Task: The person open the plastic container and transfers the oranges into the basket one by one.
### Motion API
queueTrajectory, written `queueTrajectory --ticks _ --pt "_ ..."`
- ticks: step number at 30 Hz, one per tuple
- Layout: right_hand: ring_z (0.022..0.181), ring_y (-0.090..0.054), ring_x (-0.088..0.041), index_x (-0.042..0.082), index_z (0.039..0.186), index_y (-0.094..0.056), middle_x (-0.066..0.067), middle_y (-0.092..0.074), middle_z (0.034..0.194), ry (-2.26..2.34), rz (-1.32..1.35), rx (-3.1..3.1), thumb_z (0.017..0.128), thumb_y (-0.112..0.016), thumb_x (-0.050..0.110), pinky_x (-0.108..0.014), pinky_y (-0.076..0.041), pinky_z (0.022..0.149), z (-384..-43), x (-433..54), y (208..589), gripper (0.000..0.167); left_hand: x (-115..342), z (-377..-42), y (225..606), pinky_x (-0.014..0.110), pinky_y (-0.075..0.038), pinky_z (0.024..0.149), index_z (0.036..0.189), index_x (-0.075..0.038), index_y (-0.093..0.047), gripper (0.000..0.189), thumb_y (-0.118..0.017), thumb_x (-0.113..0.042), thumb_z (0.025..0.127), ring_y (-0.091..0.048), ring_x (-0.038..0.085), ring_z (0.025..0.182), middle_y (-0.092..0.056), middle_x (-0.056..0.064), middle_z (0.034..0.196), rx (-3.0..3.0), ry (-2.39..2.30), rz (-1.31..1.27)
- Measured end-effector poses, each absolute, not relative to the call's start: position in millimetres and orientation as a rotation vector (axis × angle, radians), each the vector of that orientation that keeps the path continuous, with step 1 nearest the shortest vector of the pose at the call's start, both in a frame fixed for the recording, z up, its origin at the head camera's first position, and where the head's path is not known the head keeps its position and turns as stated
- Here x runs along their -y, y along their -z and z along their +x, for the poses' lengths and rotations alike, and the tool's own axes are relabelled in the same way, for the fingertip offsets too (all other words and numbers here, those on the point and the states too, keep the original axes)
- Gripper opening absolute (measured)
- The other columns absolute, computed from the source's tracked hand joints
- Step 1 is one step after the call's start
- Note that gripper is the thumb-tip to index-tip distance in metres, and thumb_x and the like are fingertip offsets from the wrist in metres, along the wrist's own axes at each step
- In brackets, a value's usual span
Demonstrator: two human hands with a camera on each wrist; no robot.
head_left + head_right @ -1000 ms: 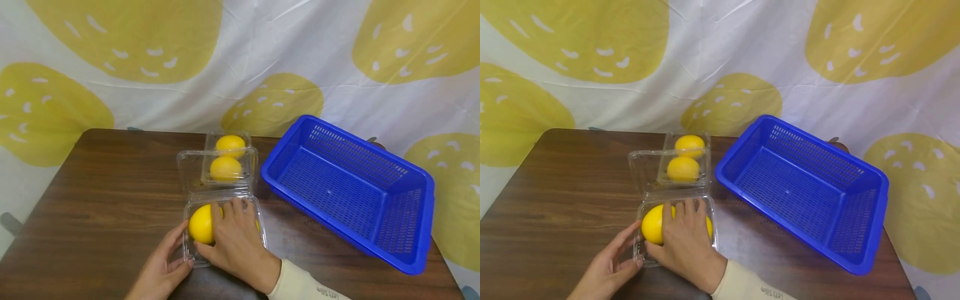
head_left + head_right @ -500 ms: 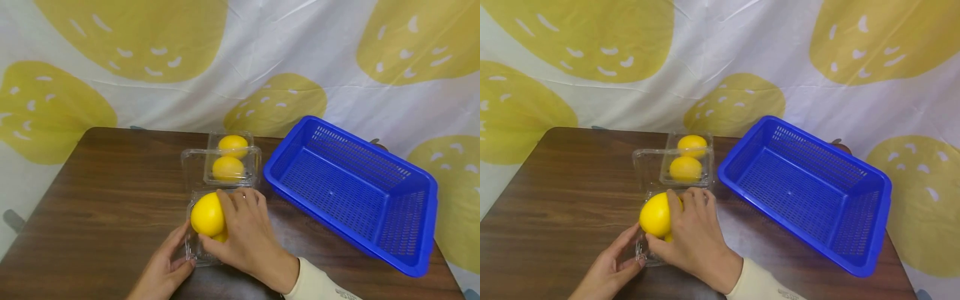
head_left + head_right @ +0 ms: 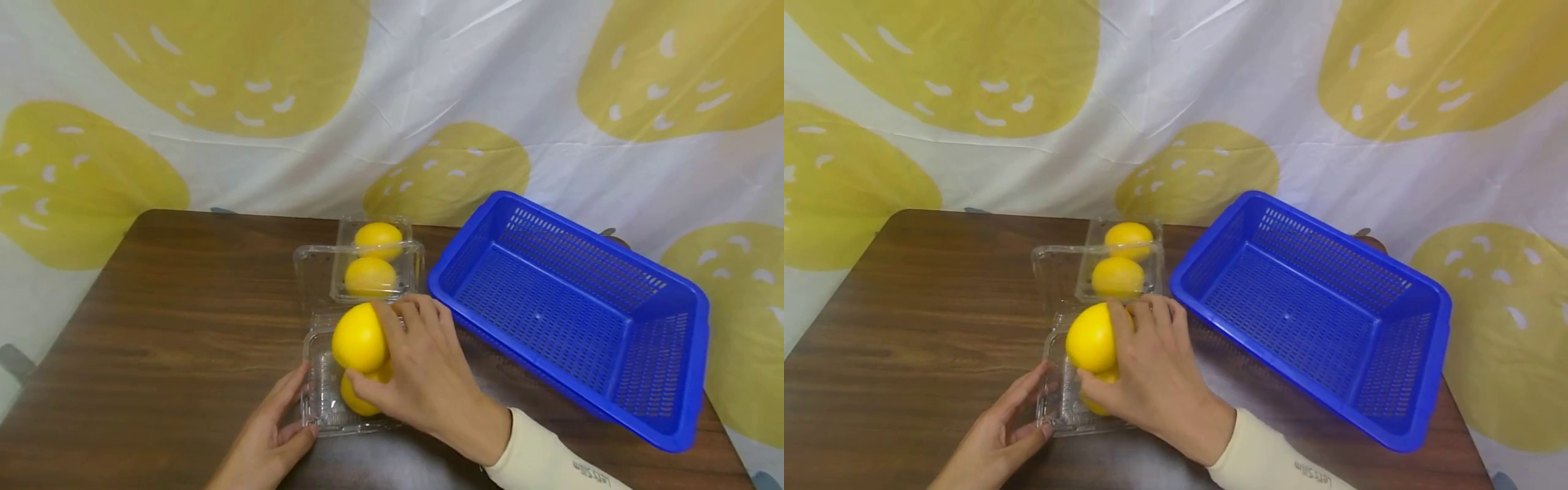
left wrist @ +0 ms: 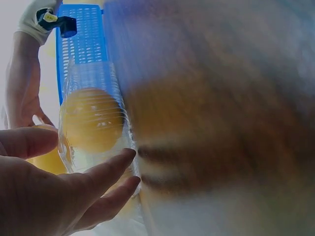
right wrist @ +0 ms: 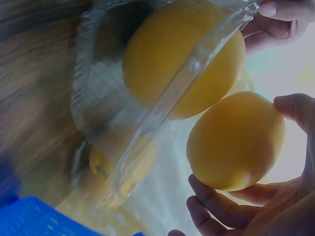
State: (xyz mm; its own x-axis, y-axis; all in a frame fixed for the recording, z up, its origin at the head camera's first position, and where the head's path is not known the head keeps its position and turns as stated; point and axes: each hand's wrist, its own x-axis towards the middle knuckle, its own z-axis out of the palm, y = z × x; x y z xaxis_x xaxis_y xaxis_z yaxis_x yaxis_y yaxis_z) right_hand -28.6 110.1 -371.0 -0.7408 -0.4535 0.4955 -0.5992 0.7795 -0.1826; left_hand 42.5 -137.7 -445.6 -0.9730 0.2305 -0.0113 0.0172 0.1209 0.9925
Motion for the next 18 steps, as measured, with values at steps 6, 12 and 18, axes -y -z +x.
queueTrajectory --ticks 6,12,18 --pt "0.115 -0.059 -0.036 0.004 0.142 -0.065 -0.013 -0.070 0.113 -0.453 0.797 2.549 0.079 -0.089 0.056 -0.057 -0.049 0.105 -30.2 -123.8 365.7 0.085 136.7 43.0 440.3 0.038 -0.060 0.104 0.168 0.007 -0.033 0.090 -0.072 0.021 0.088 -0.041 0.057 0.149 -0.030 0.034 0.173 -2.185 -1.979 0.232" --pt "0.112 -0.058 -0.038 0.001 0.143 -0.064 -0.014 -0.069 0.111 -0.437 0.813 2.541 0.080 -0.089 0.055 -0.058 -0.049 0.101 -33.0 -139.4 354.2 0.086 135.5 42.4 439.1 0.038 -0.060 0.104 0.168 0.008 -0.032 0.090 -0.071 0.021 0.088 -0.041 0.061 0.149 -0.028 0.036 0.172 -2.167 -1.988 0.238" --pt "0.112 -0.058 -0.041 0.000 0.141 -0.064 -0.016 -0.068 0.111 -0.405 0.815 2.513 0.079 -0.089 0.055 -0.060 -0.049 0.099 -37.5 -152.0 344.6 0.087 135.3 42.9 438.0 0.037 -0.060 0.104 0.168 0.007 -0.034 0.090 -0.073 0.019 0.088 -0.043 0.059 0.148 -0.029 0.035 0.173 -2.188 -1.969 0.213"
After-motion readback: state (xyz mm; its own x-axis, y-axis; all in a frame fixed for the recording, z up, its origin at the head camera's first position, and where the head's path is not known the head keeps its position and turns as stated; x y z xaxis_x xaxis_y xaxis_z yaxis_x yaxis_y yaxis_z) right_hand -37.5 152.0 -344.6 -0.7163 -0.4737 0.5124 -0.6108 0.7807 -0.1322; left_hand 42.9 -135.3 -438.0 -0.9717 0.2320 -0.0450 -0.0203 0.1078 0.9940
